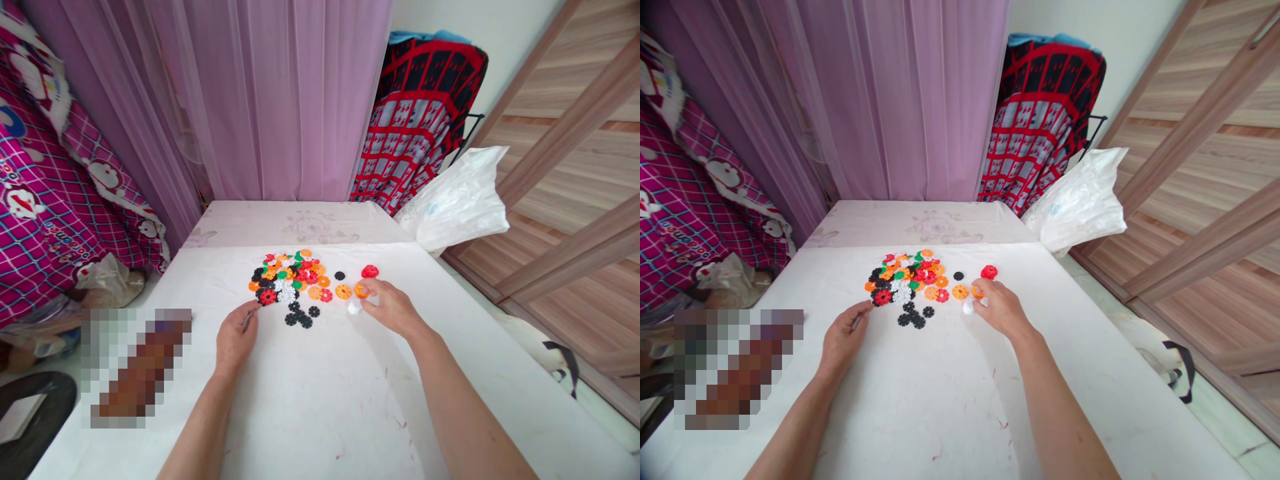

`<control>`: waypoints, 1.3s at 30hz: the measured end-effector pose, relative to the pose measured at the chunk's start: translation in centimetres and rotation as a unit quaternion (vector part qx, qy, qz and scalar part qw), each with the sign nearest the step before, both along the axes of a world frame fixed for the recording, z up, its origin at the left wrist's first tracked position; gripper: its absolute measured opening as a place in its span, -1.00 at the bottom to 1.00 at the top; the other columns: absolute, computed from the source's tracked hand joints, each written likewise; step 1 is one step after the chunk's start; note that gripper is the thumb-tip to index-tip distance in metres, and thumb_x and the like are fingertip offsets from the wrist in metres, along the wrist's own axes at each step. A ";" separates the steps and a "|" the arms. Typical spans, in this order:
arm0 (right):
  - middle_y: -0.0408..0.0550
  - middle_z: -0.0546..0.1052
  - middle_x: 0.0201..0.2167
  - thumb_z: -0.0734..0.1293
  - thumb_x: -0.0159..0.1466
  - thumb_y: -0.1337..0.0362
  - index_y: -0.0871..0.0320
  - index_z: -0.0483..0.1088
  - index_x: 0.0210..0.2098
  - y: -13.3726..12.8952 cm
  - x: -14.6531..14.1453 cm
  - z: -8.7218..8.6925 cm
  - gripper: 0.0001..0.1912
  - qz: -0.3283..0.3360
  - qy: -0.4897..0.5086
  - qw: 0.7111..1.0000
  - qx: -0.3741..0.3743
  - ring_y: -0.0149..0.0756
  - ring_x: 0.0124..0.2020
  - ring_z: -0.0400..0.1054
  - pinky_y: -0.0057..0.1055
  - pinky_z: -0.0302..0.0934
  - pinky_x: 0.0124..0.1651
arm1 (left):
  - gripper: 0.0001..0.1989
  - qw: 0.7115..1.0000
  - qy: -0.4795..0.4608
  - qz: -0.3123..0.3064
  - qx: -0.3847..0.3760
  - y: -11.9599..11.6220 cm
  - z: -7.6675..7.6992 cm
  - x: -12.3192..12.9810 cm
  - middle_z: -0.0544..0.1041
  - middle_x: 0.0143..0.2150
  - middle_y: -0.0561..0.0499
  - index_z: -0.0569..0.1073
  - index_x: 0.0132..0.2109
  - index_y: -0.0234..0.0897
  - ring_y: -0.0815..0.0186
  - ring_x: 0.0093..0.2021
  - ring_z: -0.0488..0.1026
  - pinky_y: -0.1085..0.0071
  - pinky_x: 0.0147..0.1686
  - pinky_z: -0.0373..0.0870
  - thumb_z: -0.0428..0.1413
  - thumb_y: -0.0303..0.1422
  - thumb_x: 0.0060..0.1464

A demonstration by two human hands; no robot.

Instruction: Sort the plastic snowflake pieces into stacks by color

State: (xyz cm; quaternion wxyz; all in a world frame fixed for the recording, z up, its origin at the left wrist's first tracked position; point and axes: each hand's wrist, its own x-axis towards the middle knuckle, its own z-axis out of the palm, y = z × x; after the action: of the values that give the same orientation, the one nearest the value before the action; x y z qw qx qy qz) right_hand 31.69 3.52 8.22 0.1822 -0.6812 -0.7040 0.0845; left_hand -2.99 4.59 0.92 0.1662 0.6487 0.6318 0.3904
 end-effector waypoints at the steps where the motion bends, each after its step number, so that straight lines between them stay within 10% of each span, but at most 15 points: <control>1: -0.10 0.56 -0.20 0.27 0.13 0.32 0.05 0.42 -0.15 -0.3 0.3 0.0 -0.72 -0.012 0.024 0.999 0.035 -0.27 -0.21 0.42 -0.37 0.24 -0.13 | -0.67 1.000 0.000 0.000 0.001 0.0 0.0 0.0 0.61 -0.03 0.01 0.55 -0.12 -0.15 0.19 -0.02 0.53 0.27 0.03 0.43 -0.05 -0.26 0.10; 7: -0.17 0.51 -0.45 0.19 0.14 0.31 0.09 0.39 -0.39 -2.6 -1.3 -1.4 -0.85 -0.076 0.171 0.949 0.255 -0.39 -0.50 0.31 -0.45 0.23 -0.34 | -0.67 1.000 -0.003 0.000 -0.005 -0.1 0.2 0.0 0.60 -0.03 0.03 0.55 -0.10 -0.15 0.21 -0.02 0.52 0.29 0.05 0.41 -0.05 -0.26 0.10; 13: -0.16 0.51 -0.41 0.16 0.10 0.51 0.08 0.39 -0.40 -4.2 -9.5 -5.6 -0.74 0.162 0.126 0.956 0.209 -0.39 -0.36 0.36 -0.48 0.23 -0.24 | -0.66 1.000 -0.011 0.004 -0.017 0.0 0.3 0.0 0.60 -0.02 0.01 0.55 -0.11 -0.16 0.19 -0.01 0.52 0.27 0.05 0.41 -0.06 -0.24 0.10; 17: -0.06 0.51 -0.26 0.20 0.12 0.50 0.09 0.42 -0.33 -4.4 -11.3 -7.0 -0.76 0.116 0.071 0.970 0.200 -0.27 -0.19 0.34 -0.36 0.22 -0.09 | -0.65 1.000 -0.018 0.003 -0.025 0.1 0.2 -0.2 0.61 -0.04 0.01 0.55 -0.11 -0.15 0.19 -0.02 0.52 0.27 0.04 0.41 -0.07 -0.22 0.09; 27: -0.01 0.52 -0.17 0.20 0.22 0.38 0.12 0.38 -0.15 -4.6 -9.8 -7.0 -0.77 0.052 0.049 0.971 0.228 -0.22 -0.13 0.34 -0.31 0.17 -0.05 | -0.64 1.000 -0.013 0.006 -0.024 0.0 0.1 -0.3 0.62 -0.07 -0.01 0.55 -0.12 -0.16 0.18 -0.05 0.53 0.28 0.02 0.42 -0.07 -0.21 0.08; 31: 0.07 0.51 -0.19 0.17 0.19 0.32 0.17 0.36 -0.13 -3.2 -5.0 -7.4 -0.73 -0.118 0.090 0.937 0.318 -0.14 -0.13 0.34 -0.21 0.20 -0.01 | -0.64 1.000 -0.007 0.005 -0.021 -0.1 0.1 -0.3 0.62 -0.10 0.00 0.55 -0.11 -0.16 0.20 -0.08 0.54 0.28 0.01 0.42 -0.06 -0.22 0.07; 39: 0.11 0.51 -0.17 0.15 0.11 0.34 0.21 0.31 0.01 -2.3 -0.1 -10.3 -0.54 -0.255 0.129 0.939 0.189 -0.11 -0.13 0.38 -0.21 0.23 -0.03 | -0.64 1.000 -0.001 0.002 -0.014 0.0 0.0 -0.3 0.63 -0.11 0.00 0.56 -0.13 -0.15 0.19 -0.09 0.54 0.30 -0.02 0.43 -0.07 -0.20 0.07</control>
State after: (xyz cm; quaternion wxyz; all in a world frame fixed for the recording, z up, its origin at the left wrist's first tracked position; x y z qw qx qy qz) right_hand 31.61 1.24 -2.08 0.4122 -0.7743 -0.4801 -0.0121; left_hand -3.26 4.62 0.90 0.1750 0.6446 0.6381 0.3829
